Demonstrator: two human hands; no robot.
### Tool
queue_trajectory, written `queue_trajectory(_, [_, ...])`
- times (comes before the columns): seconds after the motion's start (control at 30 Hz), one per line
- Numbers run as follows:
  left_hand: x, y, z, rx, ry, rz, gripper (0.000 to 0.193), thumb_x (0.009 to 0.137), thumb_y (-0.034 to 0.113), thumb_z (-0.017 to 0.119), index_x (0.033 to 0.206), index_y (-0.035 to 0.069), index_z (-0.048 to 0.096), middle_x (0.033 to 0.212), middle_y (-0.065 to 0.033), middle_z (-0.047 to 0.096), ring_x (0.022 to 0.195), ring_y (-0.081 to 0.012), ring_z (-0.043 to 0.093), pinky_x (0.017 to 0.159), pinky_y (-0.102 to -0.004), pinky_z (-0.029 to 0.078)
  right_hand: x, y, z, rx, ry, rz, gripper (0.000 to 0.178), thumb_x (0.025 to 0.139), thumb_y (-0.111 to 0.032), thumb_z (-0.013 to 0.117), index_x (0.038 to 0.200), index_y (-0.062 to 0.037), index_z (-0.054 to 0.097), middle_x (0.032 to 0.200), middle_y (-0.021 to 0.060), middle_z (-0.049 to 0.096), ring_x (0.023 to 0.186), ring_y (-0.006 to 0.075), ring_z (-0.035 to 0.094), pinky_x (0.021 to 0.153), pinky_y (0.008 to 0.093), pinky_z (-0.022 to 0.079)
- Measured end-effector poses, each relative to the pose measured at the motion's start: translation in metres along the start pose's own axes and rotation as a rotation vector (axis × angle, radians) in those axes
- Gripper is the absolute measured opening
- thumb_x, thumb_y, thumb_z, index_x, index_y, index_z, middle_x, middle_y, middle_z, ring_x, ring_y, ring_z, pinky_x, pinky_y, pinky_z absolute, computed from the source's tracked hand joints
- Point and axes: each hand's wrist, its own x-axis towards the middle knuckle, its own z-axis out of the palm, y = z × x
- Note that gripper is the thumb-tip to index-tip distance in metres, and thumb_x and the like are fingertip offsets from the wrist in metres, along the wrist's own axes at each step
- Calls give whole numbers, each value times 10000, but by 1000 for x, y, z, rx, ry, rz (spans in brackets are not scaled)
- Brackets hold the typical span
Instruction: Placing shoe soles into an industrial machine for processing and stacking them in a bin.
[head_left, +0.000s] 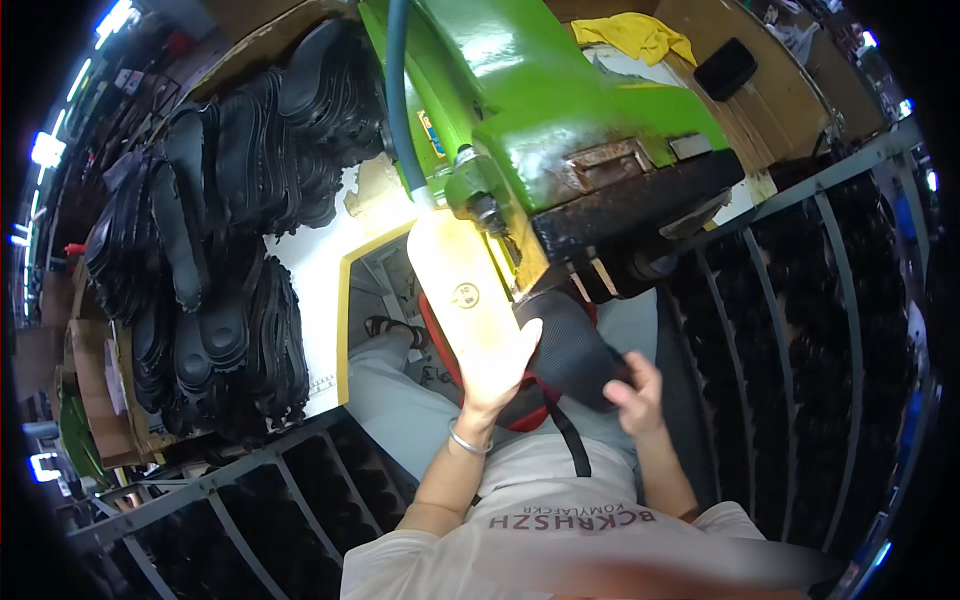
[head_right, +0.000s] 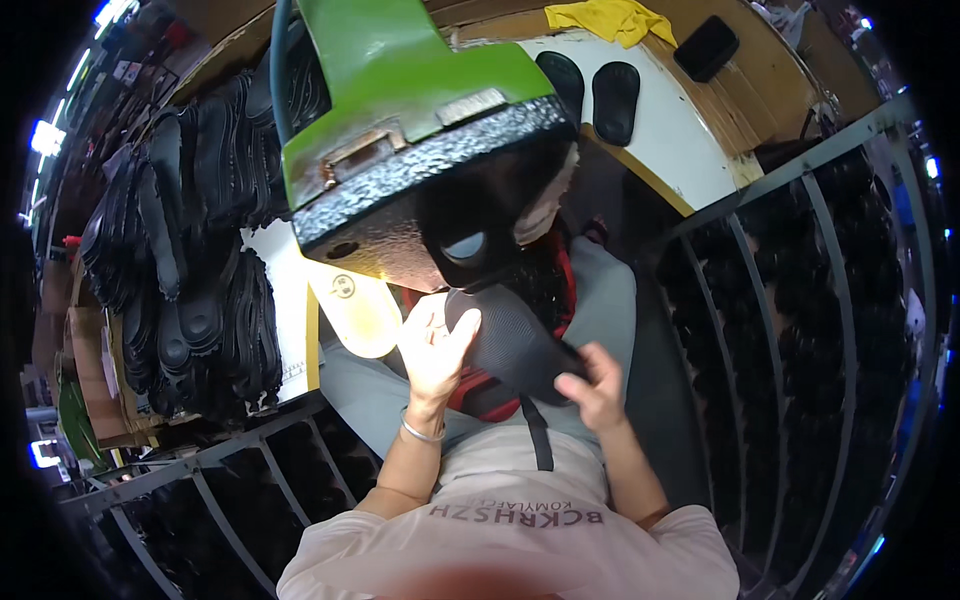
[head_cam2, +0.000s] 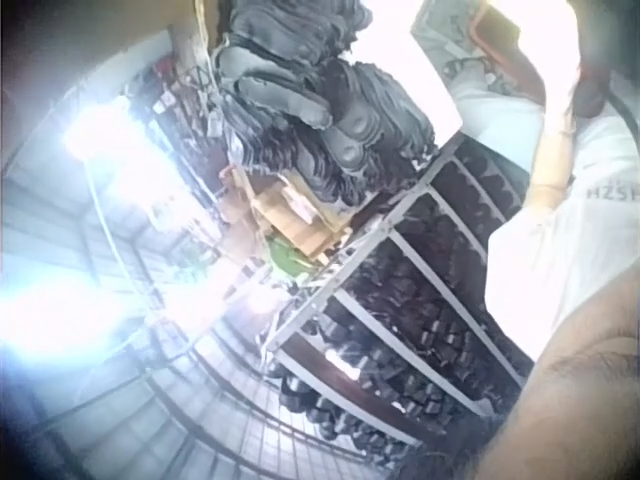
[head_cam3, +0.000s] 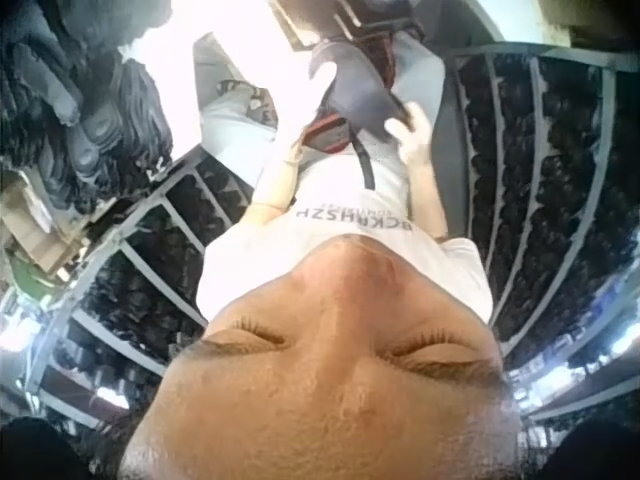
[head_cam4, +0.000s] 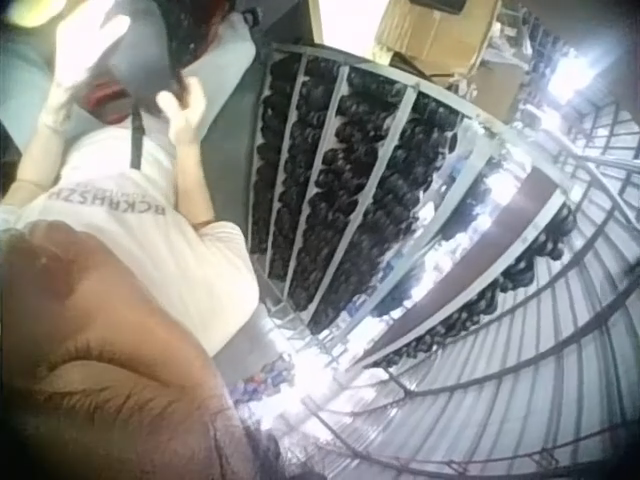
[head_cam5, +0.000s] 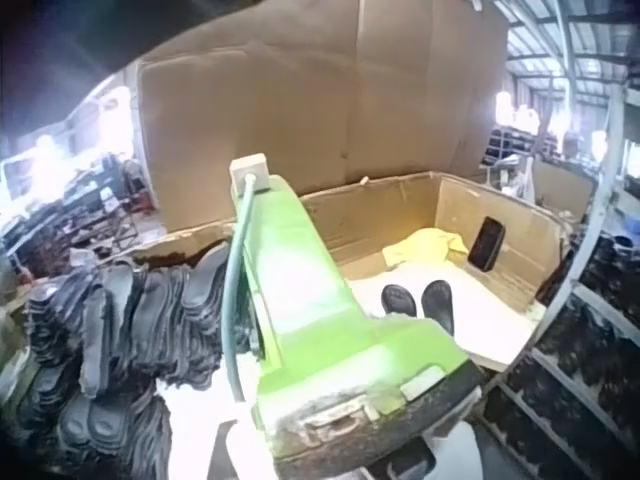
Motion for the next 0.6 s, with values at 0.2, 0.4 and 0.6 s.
queue_trajectory(0.2, [6, -3, 1, 506, -125, 74, 172, 759, -29, 683, 901, -24, 586, 852, -58, 616, 698, -84, 565, 640, -212, 467, 69, -66, -2, -51, 213, -299, 238, 783, -77, 643, 979, 13, 543, 875, 36, 579, 790, 88, 531, 730, 227, 433])
queue_trajectory(0.4, [25, 18, -37, -106, -103, -1, 242, 723, -3, 722, 934, -32, 609, 850, -74, 636, 770, -138, 603, 727, -257, 485, 109, -84, 26, -133, -33, -261, 213, 822, -138, 637, 971, -12, 552, 841, 14, 565, 744, 58, 507, 679, 200, 420])
queue_trajectory(0.6, [19, 28, -90, -166, 35, -119, 205, 721, -39, 703, 901, -53, 607, 831, -82, 644, 753, -123, 604, 710, -242, 481, 100, -63, 76, -144, -196, -275, 287, 813, -54, 623, 1077, 30, 545, 1074, 64, 550, 1015, 141, 511, 919, 270, 375])
